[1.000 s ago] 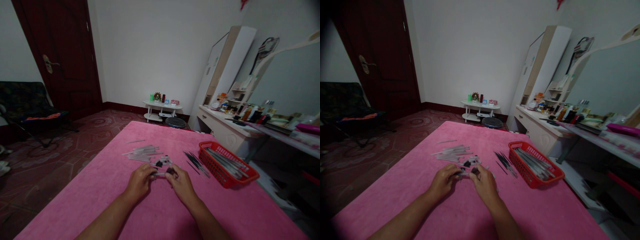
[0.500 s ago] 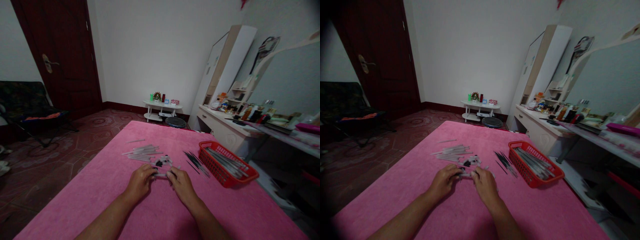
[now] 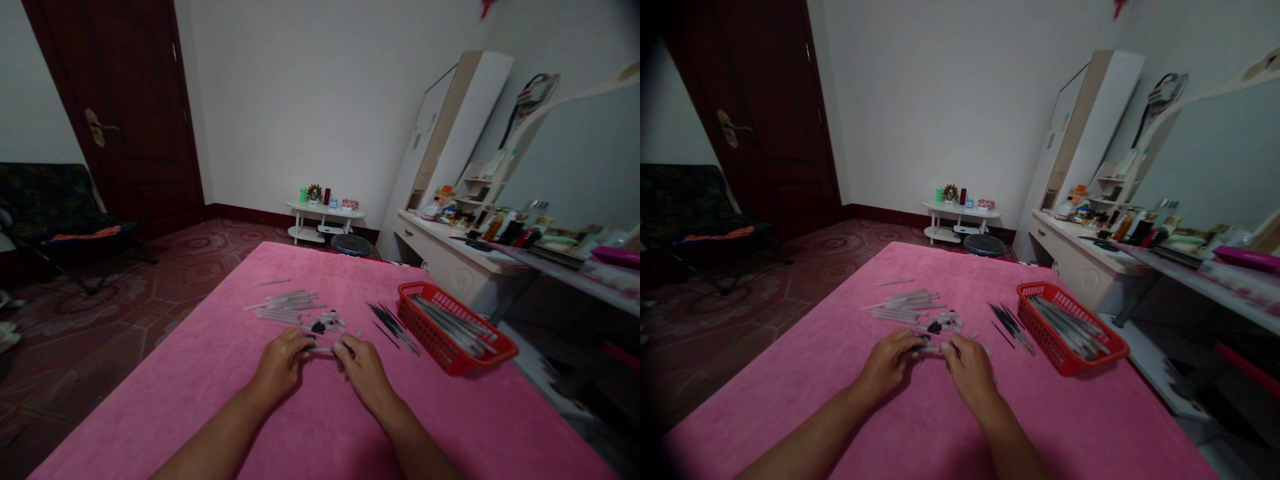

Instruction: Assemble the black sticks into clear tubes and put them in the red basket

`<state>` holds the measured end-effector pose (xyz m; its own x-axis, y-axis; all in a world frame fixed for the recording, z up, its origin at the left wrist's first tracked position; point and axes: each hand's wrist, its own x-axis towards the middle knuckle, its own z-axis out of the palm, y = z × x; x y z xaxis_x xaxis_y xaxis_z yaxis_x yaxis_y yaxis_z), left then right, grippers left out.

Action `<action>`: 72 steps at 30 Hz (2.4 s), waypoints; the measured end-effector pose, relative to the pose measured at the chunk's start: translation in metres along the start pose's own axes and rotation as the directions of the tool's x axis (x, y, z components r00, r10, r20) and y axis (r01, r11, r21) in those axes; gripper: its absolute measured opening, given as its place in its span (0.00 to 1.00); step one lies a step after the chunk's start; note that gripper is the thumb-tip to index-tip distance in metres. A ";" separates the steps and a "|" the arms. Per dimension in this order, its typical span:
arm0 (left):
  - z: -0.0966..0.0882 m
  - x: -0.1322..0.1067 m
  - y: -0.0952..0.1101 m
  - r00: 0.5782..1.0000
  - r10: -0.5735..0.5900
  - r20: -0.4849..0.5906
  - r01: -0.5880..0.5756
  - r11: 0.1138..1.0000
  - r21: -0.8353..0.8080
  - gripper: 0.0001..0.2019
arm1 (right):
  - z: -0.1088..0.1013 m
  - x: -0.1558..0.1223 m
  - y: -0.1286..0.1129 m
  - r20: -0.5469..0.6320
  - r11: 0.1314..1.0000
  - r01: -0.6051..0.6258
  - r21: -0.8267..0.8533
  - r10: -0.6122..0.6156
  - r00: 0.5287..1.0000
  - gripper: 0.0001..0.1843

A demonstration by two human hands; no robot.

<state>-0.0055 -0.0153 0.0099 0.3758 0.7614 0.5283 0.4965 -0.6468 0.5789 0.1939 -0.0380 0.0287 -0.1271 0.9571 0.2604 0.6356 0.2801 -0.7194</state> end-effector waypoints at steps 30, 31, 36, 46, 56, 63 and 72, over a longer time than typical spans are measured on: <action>-0.004 0.004 -0.015 0.944 -0.158 -0.290 0.126 0.984 -0.124 0.10 | -0.055 0.013 0.081 -0.305 0.886 -0.196 -0.421 0.065 0.950 0.10; -0.004 0.005 -0.016 0.934 -0.178 -0.310 0.139 0.980 -0.144 0.10 | -0.055 0.013 0.082 -0.299 0.880 -0.199 -0.431 0.069 0.952 0.10; -0.004 0.006 -0.019 0.887 -0.250 -0.388 0.171 0.959 -0.226 0.09 | -0.051 0.012 0.076 -0.271 0.887 -0.191 -0.421 0.078 0.959 0.11; -0.002 0.008 -0.022 0.875 -0.281 -0.395 0.184 0.947 -0.265 0.10 | -0.022 0.017 0.036 -0.157 0.950 0.040 -0.311 -0.093 0.983 0.10; -0.002 0.007 -0.024 0.884 -0.251 -0.395 0.152 0.952 -0.265 0.11 | 0.011 0.049 0.005 0.006 0.917 0.115 -0.381 -0.122 0.992 0.11; -0.001 0.009 -0.026 0.856 -0.311 -0.414 0.177 0.927 -0.330 0.09 | 0.020 0.048 -0.007 0.078 0.915 0.123 -0.383 -0.101 0.992 0.08; -0.007 0.013 -0.015 0.760 -0.468 -0.451 0.217 0.837 -0.503 0.06 | 0.023 0.051 0.002 -0.044 0.910 0.056 -0.411 -0.081 0.996 0.08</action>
<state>-0.0136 0.0041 0.0130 -0.3000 0.8609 0.4109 0.1038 -0.3987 0.9112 0.1711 0.0133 0.0262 -0.1448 0.9269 0.3462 0.8840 0.2783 -0.3756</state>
